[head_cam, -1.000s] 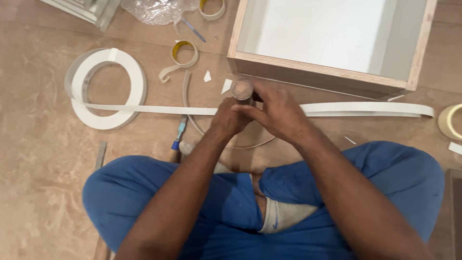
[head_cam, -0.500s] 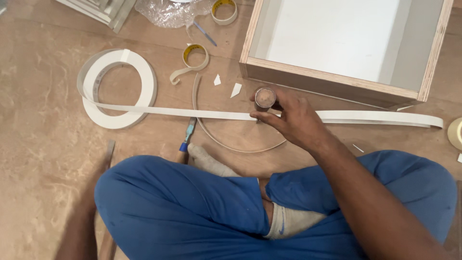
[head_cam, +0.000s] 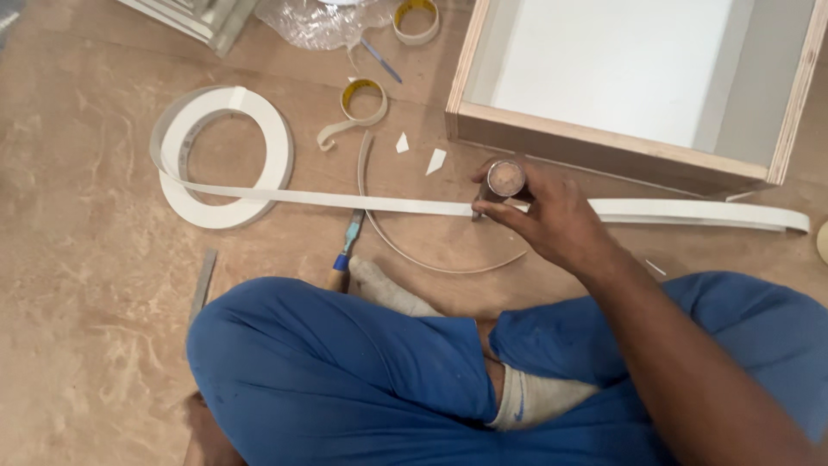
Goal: The person assembles a wooden drawer by applying glue to the edges and attaching white edge banding. They use a hammer and a metal cap to secure the banding and a brush to apply adhesive.
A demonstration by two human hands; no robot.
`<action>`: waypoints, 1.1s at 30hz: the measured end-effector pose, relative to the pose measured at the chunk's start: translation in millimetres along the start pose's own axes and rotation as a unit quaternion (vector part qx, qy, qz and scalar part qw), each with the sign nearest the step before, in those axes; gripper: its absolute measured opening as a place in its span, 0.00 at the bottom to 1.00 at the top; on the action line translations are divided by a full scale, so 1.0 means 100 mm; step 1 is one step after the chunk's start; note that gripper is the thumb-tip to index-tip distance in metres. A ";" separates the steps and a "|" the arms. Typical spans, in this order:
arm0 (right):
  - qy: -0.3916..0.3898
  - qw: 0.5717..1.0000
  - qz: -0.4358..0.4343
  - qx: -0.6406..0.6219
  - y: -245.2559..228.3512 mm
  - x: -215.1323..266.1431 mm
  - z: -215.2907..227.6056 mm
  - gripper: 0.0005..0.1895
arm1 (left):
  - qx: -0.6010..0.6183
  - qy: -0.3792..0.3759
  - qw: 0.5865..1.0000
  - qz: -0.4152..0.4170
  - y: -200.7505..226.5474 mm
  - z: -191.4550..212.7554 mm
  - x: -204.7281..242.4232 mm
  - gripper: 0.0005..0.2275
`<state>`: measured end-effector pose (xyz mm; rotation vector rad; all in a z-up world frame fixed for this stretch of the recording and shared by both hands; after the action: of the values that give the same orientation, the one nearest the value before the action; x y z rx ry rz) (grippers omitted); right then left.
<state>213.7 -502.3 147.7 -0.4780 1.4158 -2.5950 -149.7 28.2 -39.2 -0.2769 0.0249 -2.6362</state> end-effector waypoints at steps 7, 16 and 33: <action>-0.005 1.000 -0.026 -0.011 0.05 -0.01 0.07 0.19 | -0.006 -0.021 0.999 -0.045 -0.28 -0.33 0.05 0.28; -0.009 1.000 0.001 -0.026 0.00 -0.02 -0.02 0.20 | 0.154 0.083 0.964 -0.199 0.37 1.44 -0.99 0.26; -0.004 1.000 -0.001 -0.031 0.06 -0.02 -0.05 0.20 | -0.001 -0.121 0.890 -0.439 3.99 3.57 -0.76 0.23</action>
<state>213.7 -501.4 140.1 -0.4977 1.4977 -2.5554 173.0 -276.8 268.8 -0.7680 -0.2351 -3.4662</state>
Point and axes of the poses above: each hand's wrist, its own x-axis away from the middle knuckle, its own z-axis out of the back of the hand, y = z × x, the point moved 7 cm from there along -x, towards the middle knuckle, and after that the axes turned 15 degrees about -z, right-handed, at the moved point
